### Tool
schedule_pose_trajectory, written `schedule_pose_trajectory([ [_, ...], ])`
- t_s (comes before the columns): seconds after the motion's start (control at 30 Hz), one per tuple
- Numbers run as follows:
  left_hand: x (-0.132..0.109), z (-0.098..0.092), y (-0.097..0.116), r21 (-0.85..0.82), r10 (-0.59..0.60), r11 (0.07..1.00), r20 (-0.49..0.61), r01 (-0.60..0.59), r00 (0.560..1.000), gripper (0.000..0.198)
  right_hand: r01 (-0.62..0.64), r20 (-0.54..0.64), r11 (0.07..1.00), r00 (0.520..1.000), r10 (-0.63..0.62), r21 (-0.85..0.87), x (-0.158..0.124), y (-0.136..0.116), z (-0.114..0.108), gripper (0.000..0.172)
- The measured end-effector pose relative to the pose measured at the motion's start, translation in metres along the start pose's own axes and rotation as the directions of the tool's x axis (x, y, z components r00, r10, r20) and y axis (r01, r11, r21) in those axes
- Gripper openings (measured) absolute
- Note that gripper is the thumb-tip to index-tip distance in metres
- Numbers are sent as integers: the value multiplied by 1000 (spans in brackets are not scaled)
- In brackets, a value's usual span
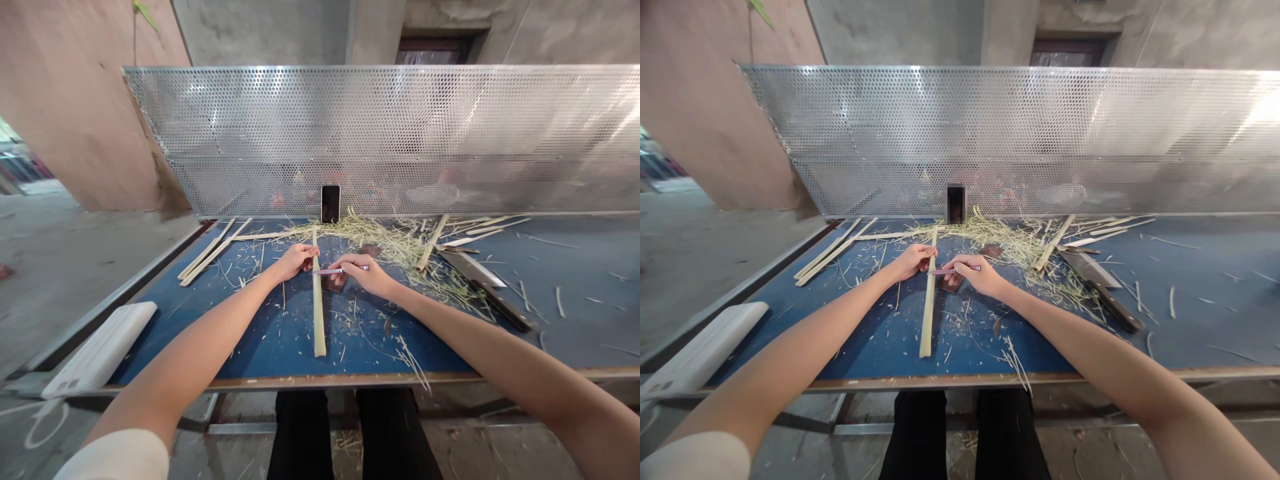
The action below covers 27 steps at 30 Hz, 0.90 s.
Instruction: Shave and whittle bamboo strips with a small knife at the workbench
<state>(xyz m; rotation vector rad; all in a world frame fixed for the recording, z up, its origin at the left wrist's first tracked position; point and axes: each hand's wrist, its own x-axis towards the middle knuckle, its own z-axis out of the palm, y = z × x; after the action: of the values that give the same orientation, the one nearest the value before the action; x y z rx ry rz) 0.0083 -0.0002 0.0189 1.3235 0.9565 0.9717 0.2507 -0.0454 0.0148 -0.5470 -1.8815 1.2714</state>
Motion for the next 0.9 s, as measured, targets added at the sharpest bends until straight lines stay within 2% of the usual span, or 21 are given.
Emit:
schedule_pose_trajectory([
  [0.2, 1, -1, -2, 35, 20, 999, 18, -21, 1000, 32, 2, -21, 1000, 1000, -3, -18, 1, 1, 1, 31],
  [0.33, 1, -1, -4, 53, 35, 998, 19, -36, 999, 32, -32, -20, 998, 999, 33, 59, 2, 2, 0, 29],
  [0.5, 2, 0, -5, 38, 42, 998, -40, -40, 998, 34, -147, 101, 968, 986, 129, 205, -1, -5, 3, 25],
  [0.6, 3, -1, -5, 26, 35, 999, -73, -33, 997, 36, -155, 143, 966, 982, 127, 206, -3, -9, 6, 24],
  [0.8, 5, -4, -8, 98, 37, 994, 16, -38, 999, 37, -53, -35, 995, 998, 56, 84, 2, -1, 1, 30],
  [0.9, 4, -5, -9, 123, 48, 991, 57, -54, 997, 38, -72, -25, 991, 997, 75, 110, 4, 3, -3, 29],
])
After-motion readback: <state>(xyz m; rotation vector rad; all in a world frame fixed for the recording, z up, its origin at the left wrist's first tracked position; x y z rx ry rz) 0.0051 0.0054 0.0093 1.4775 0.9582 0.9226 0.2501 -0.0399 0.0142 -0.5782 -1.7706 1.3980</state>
